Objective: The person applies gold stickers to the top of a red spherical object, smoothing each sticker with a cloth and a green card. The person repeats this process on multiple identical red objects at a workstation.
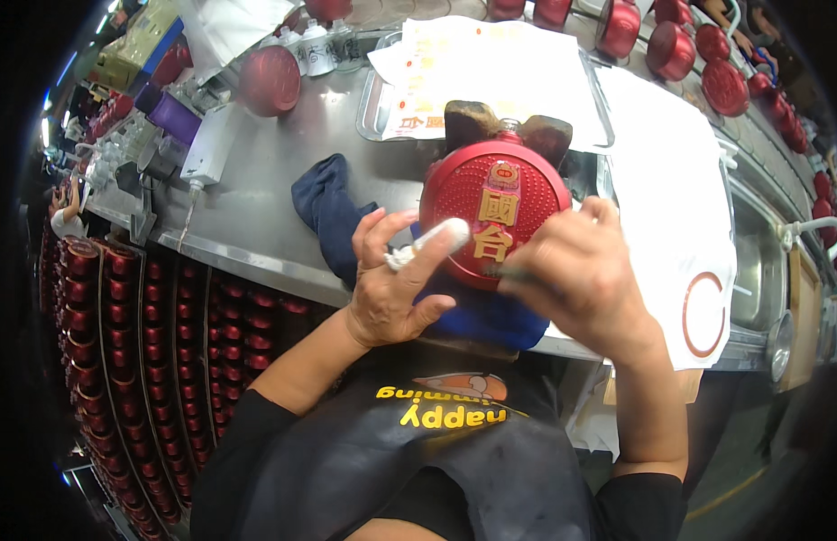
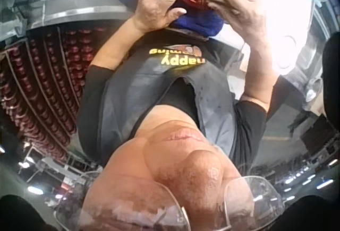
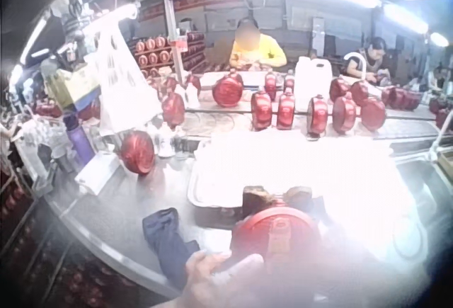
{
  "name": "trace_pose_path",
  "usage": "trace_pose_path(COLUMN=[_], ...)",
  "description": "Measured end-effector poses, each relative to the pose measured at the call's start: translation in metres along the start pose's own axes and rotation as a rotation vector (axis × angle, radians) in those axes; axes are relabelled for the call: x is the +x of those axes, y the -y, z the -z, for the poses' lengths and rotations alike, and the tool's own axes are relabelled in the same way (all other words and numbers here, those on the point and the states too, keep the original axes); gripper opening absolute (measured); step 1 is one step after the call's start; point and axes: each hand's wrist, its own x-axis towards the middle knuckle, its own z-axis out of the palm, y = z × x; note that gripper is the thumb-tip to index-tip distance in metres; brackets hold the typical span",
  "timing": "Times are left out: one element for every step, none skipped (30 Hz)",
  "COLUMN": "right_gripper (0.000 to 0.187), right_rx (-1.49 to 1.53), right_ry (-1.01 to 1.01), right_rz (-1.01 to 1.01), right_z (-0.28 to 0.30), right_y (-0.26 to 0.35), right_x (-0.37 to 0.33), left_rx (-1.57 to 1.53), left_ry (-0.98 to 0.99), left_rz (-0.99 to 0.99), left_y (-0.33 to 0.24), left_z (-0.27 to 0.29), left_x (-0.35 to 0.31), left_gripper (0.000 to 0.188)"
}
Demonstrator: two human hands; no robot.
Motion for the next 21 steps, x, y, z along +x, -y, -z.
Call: trace_pose_path(right_gripper=[0.018,0.014,0.012,0.014,0.014,0.013,0.013,0.011,0.010,0.009,0.008,0.009,0.009,0.015,0.019,0.018,0.019,0.017,0.015,0.015,0.015], right_rx=[0.016,0.179,0.328,0.444,0.620,0.640,0.658,0.646,0.634,0.622,0.523,0.426,0.337,0.098,-0.129,-0.229,-0.343,-0.346,-0.144,0.009,0.222], right_ry=[-0.057,-0.142,-0.191,-0.261,-0.309,-0.350,-0.394,-0.400,-0.408,-0.414,-0.402,-0.388,-0.407,-0.332,-0.279,-0.238,-0.086,-0.015,0.094,0.205,0.265], right_rz=[-0.128,-0.275,-0.463,-0.486,-0.573,-0.585,-0.596,-0.603,-0.611,-0.619,-0.555,-0.490,-0.382,-0.319,-0.169,0.028,0.113,0.226,0.281,0.193,0.203], right_z=[0.003,0.005,0.005,0.005,0.004,0.001,-0.001,-0.003,-0.003,-0.005,-0.007,-0.008,-0.010,-0.009,-0.010,-0.006,-0.002,0.002,0.009,0.017,0.022], right_y=[-0.005,-0.008,-0.009,-0.010,-0.009,-0.009,-0.009,-0.010,-0.011,-0.013,-0.015,-0.017,-0.018,-0.016,-0.014,-0.009,-0.004,0.004,0.010,0.010,0.008], right_x=[0.000,-0.002,-0.004,-0.006,-0.009,-0.011,-0.013,-0.014,-0.013,-0.012,-0.008,-0.003,0.003,0.009,0.017,0.023,0.031,0.036,0.042,0.050,0.060], left_rx=[0.060,0.103,0.151,0.170,0.183,0.192,0.218,0.184,0.212,0.226,0.235,0.197,0.155,0.149,0.148,0.122,0.108,0.090,0.069,0.060,0.047], left_ry=[0.046,0.083,0.122,0.148,0.118,0.118,0.122,0.130,0.131,0.151,0.162,0.163,0.147,0.154,0.179,0.161,0.150,0.084,0.034,-0.017,-0.030], left_rz=[-0.068,-0.124,-0.183,-0.178,-0.214,-0.230,-0.257,-0.237,-0.265,-0.269,-0.271,-0.271,-0.272,-0.245,-0.219,-0.176,-0.120,-0.051,0.031,0.063,0.096], left_y=[0.001,0.002,0.004,0.005,0.009,0.015,0.019,0.021,0.020,0.018,0.015,0.009,0.003,-0.002,-0.006,-0.008,-0.007,-0.008,-0.008,-0.007,-0.007], left_z=[0.001,0.002,0.002,0.001,-0.001,-0.004,-0.005,-0.006,-0.006,-0.006,-0.006,-0.005,-0.004,-0.002,0.000,0.001,0.003,0.004,0.004,0.004,0.002], left_x=[0.006,0.014,0.022,0.031,0.041,0.051,0.059,0.064,0.065,0.063,0.059,0.052,0.044,0.034,0.024,0.014,0.005,-0.004,-0.012,-0.019,-0.024], left_gripper=[0.062,0.064,0.065,0.070,0.072,0.071,0.070,0.066,0.066,0.066,0.067,0.064,0.060,0.057,0.054,0.050,0.051,0.052,0.053,0.054,0.054])
